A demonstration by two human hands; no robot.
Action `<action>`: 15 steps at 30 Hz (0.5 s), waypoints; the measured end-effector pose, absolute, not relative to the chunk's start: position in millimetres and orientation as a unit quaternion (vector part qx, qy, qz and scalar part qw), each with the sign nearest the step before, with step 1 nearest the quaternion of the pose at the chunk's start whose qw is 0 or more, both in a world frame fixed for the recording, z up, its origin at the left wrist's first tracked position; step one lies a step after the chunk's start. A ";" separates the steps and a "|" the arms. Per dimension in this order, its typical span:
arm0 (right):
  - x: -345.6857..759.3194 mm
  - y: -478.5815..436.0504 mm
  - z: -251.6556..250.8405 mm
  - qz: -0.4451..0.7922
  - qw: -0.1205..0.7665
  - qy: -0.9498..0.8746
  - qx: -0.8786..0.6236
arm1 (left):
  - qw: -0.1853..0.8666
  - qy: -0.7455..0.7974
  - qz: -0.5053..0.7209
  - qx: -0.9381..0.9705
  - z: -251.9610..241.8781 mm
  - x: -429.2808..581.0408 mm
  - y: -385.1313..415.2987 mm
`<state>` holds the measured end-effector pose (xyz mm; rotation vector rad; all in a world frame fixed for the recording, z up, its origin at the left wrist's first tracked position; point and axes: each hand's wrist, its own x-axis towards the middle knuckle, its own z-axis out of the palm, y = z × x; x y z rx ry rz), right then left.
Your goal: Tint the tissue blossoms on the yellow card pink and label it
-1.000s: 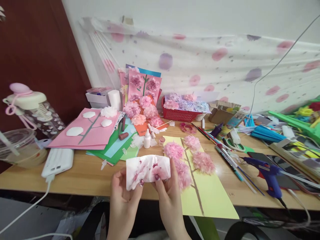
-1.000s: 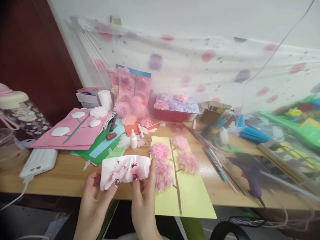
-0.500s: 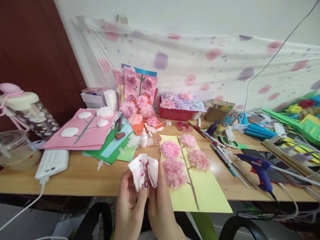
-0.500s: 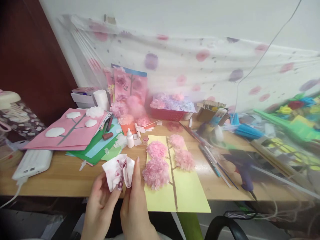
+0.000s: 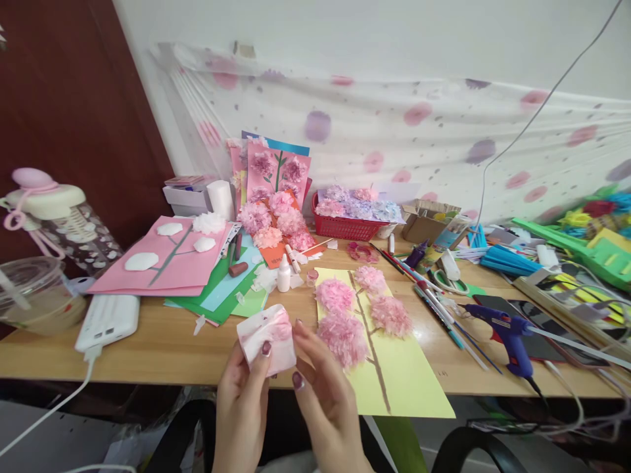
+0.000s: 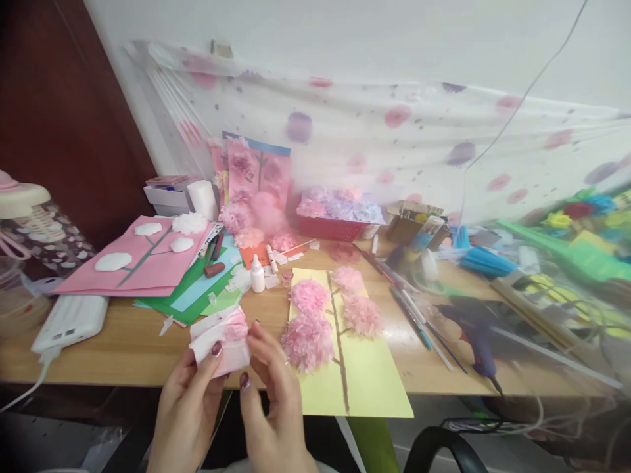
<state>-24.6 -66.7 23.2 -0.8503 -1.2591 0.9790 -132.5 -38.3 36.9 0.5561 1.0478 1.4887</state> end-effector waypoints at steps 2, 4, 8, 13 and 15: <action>-20.9 -65.5 32.9 0.498 0.640 -0.460 -0.362 | 0.592 0.458 0.620 0.234 38.1 -133.6 -39.5; -17.5 -62.8 43.4 0.565 0.625 -0.403 -0.357 | 0.599 0.458 0.599 0.268 40.3 -131.2 -42.9; -8.5 -60.9 56.1 0.623 0.586 -0.369 -0.363 | 0.507 0.462 0.604 0.406 45.4 -120.4 -51.0; 14.8 -76.5 63.1 0.631 0.589 -0.314 -0.395 | 0.291 0.436 0.572 0.631 44.1 -110.7 -54.2; 27.1 -87.5 68.3 0.632 0.609 -0.286 -0.384 | 0.233 0.387 0.546 0.705 41.0 -106.8 -52.8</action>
